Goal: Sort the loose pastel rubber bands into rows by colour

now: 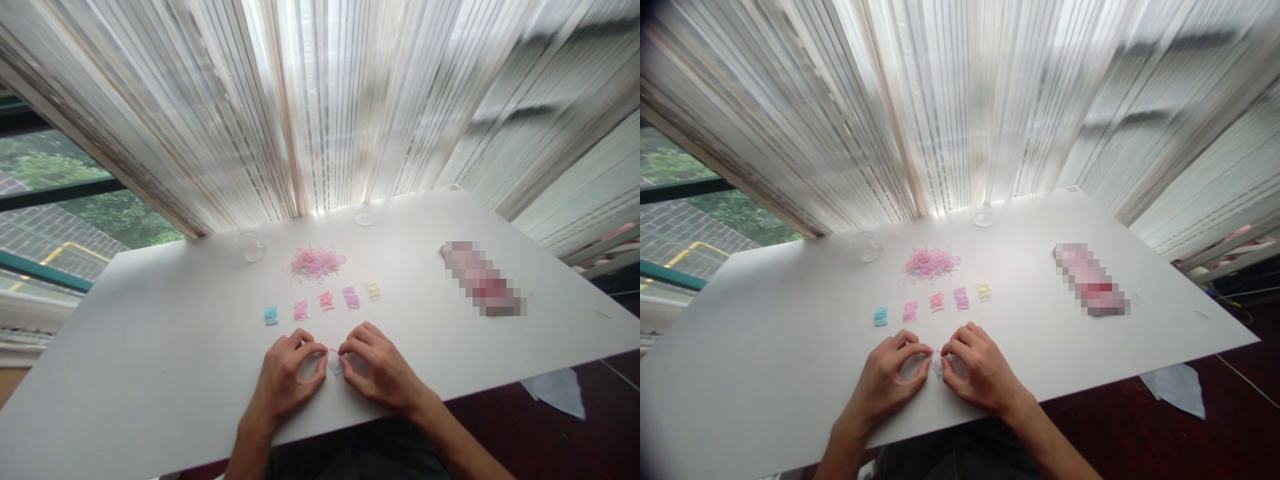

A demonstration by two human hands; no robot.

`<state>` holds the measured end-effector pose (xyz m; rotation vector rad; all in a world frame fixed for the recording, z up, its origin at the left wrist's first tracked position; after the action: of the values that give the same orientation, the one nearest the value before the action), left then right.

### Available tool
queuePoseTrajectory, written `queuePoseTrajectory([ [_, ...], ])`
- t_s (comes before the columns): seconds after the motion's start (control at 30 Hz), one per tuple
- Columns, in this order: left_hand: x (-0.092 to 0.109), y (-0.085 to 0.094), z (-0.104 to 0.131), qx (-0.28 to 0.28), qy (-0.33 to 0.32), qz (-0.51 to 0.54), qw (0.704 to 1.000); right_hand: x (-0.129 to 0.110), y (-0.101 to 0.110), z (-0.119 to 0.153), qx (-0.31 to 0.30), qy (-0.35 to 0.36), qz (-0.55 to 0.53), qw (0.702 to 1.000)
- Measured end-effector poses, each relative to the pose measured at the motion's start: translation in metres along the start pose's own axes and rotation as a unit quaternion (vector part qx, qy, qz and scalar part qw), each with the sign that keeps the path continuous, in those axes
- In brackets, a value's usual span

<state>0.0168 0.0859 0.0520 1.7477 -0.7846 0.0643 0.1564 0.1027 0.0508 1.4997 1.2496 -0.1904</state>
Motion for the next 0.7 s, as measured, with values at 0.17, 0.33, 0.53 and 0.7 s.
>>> queuePoseTrajectory([
  [0.17, 0.001, 0.001, -0.001, 0.000, -0.001, 0.002, 1.000, -0.001, -0.008, 0.001, -0.033, 0.013, 0.028, 0.999],
  [0.33, -0.004, -0.002, 0.001, -0.013, 0.007, 0.039, 0.999, -0.001, -0.008, 0.000, -0.034, 0.016, 0.039, 0.999],
  [0.53, -0.013, -0.003, 0.005, -0.006, 0.033, 0.098, 0.995, -0.001, -0.006, 0.000, -0.024, 0.018, 0.025, 0.999],
  [0.7, -0.015, -0.004, 0.005, -0.001, 0.039, 0.112, 0.993, -0.002, -0.005, 0.001, -0.012, 0.027, 0.015, 0.999],
])
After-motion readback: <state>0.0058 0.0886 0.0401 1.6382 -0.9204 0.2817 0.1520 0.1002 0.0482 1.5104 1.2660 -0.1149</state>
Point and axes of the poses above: each hand's wrist, its own z-axis away from the middle knuckle, its own y-axis out of the back of the hand, x = y × z, the point moved 9 cm from there along -z, towards the middle knuckle, and after that the axes turned 5 degrees about -y, right-handed, at the moved point
